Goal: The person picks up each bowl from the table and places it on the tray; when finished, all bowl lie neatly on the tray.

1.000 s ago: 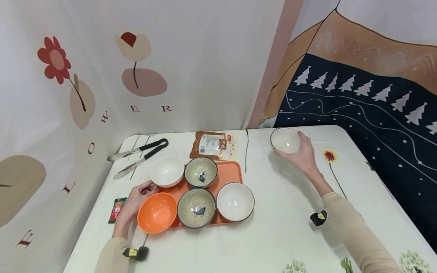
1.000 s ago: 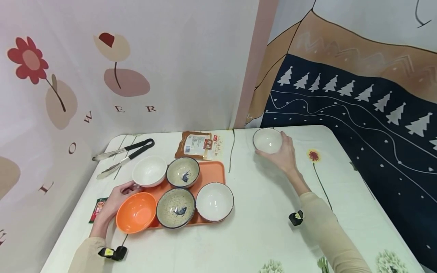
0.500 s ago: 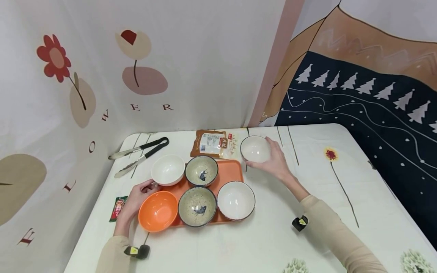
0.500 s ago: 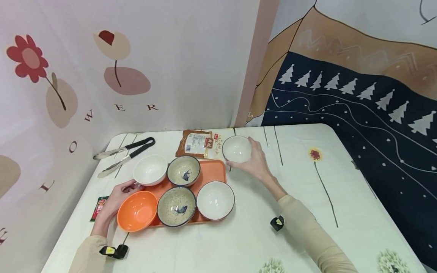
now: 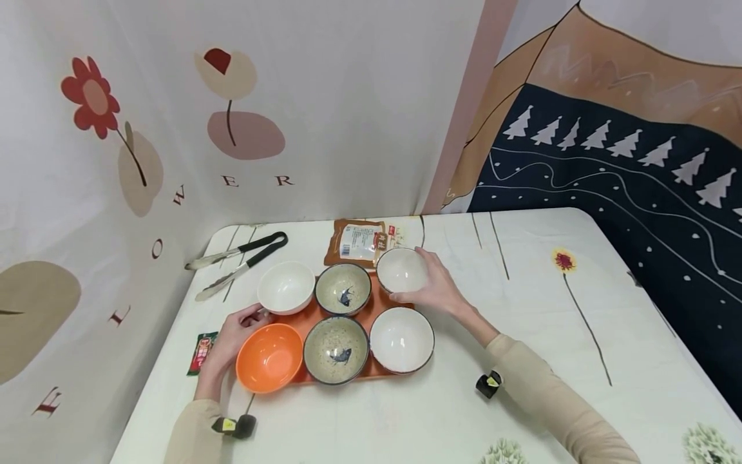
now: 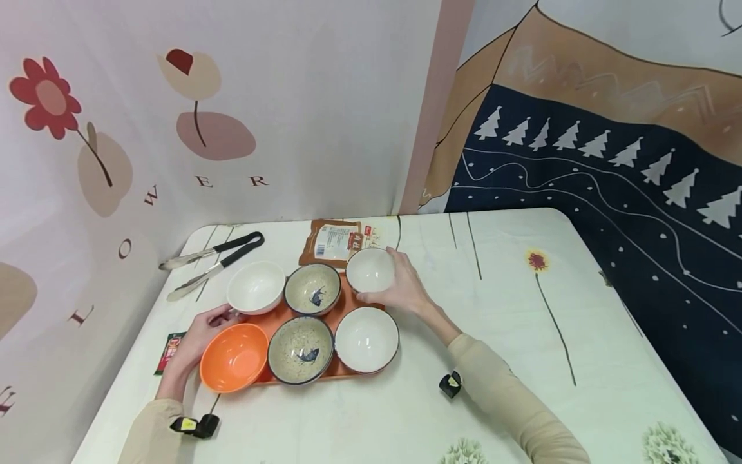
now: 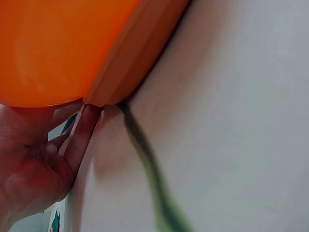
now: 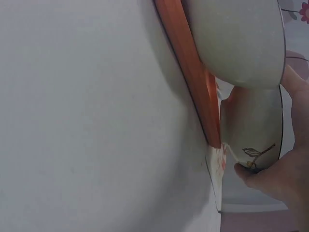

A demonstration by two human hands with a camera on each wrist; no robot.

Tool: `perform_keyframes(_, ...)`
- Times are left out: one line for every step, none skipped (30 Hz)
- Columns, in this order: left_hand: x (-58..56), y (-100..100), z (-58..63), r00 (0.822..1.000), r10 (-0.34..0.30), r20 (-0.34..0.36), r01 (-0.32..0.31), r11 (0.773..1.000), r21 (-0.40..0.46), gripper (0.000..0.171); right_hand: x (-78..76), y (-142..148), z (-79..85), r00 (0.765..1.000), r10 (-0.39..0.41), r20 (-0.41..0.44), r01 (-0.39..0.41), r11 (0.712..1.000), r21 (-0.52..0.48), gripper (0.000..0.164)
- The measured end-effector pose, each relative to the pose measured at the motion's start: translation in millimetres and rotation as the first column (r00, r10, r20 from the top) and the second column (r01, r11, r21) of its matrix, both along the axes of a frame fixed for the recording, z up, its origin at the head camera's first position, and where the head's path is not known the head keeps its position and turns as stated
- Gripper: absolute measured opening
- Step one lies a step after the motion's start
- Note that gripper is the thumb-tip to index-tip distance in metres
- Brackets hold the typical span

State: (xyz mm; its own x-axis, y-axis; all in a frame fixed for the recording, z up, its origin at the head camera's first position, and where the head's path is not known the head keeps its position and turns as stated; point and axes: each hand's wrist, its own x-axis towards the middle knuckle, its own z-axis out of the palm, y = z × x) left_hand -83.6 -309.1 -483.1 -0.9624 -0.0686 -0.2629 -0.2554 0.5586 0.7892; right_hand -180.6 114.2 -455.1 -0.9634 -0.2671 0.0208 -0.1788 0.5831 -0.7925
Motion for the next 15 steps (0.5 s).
perform_keyframes(-0.4,-0.3,-0.5,1.000,0.002,-0.002,-0.002,1.000,0.000,0.056,0.4,-1.6,-0.8,1.000,0.006,0.000,-0.006,1.000,0.001,0.121)
perform_keyframes(-0.7,-0.5,-0.9,1.000,0.002,-0.004,-0.002,1.000,-0.001,0.056,0.8,-2.9,-1.6,1.000,0.012,-0.002,-0.012,1.000,0.001,0.121)
perform_keyframes(-1.0,-0.5,-1.4,1.000,0.004,-0.005,-0.004,1.000,0.002,0.055,1.4,-4.0,-2.3,1.000,0.015,-0.004,-0.015,1.000,0.002,0.121)
perform_keyframes(-1.2,-0.6,-1.8,1.000,0.002,-0.008,-0.002,1.000,0.004,0.055,1.9,-5.1,-2.7,1.000,0.018,-0.005,-0.018,1.000,0.005,0.120)
perform_keyframes(-1.3,-0.6,-2.1,1.000,0.002,-0.011,-0.002,1.000,0.006,0.054,2.3,-6.0,-3.1,1.000,0.022,-0.006,-0.022,1.000,0.007,0.121)
perform_keyframes(-1.2,-0.5,-2.1,1.000,0.001,-0.011,-0.001,1.000,0.009,0.054,2.6,-6.6,-3.5,1.000,0.025,-0.008,-0.025,1.000,0.009,0.121)
perform_keyframes(-1.0,-0.3,-1.9,1.000,0.003,-0.010,-0.002,1.000,0.012,0.053,2.8,-7.2,-3.9,1.000,0.029,-0.007,-0.029,0.999,0.014,0.121)
perform_keyframes(-0.9,-0.1,-1.7,1.000,0.004,-0.007,-0.004,1.000,0.014,0.053,2.7,-7.7,-4.4,0.999,0.031,-0.006,-0.031,0.999,0.018,0.121)
perform_keyframes(-0.9,0.0,-1.6,1.000,0.007,-0.004,-0.007,1.000,0.017,0.053,2.6,-8.3,-4.7,0.999,0.033,-0.004,-0.033,0.999,0.020,0.121)
perform_keyframes(-0.8,0.1,-1.3,1.000,0.008,-0.003,-0.008,1.000,0.018,0.053,2.3,-8.7,-4.8,0.999,0.035,-0.002,-0.035,0.999,0.022,0.122)
perform_keyframes(-0.8,0.2,-1.1,1.000,0.009,-0.002,-0.009,1.000,0.018,0.053,1.7,-9.1,-5.1,0.999,0.038,-0.002,-0.038,0.999,0.023,0.122)
perform_keyframes(-0.9,0.2,-1.0,1.000,0.011,0.000,-0.011,1.000,0.018,0.053,1.3,-9.4,-5.0,0.999,0.041,-0.001,-0.041,0.999,0.025,0.122)
perform_keyframes(-1.0,0.2,-1.0,1.000,0.013,0.001,-0.013,1.000,0.019,0.053,0.7,-9.7,-5.0,0.999,0.044,0.000,-0.044,0.999,0.026,0.122)
perform_keyframes(-1.1,0.2,-1.0,1.000,0.016,0.001,-0.016,1.000,0.019,0.053,-0.1,-10.2,-4.9,0.999,0.045,0.004,-0.045,0.999,0.026,0.122)
perform_keyframes(-1.1,0.2,-1.1,1.000,0.017,0.002,-0.017,1.000,0.019,0.053,-1.0,-10.7,-4.9,0.999,0.047,0.007,-0.047,0.999,0.027,0.123)
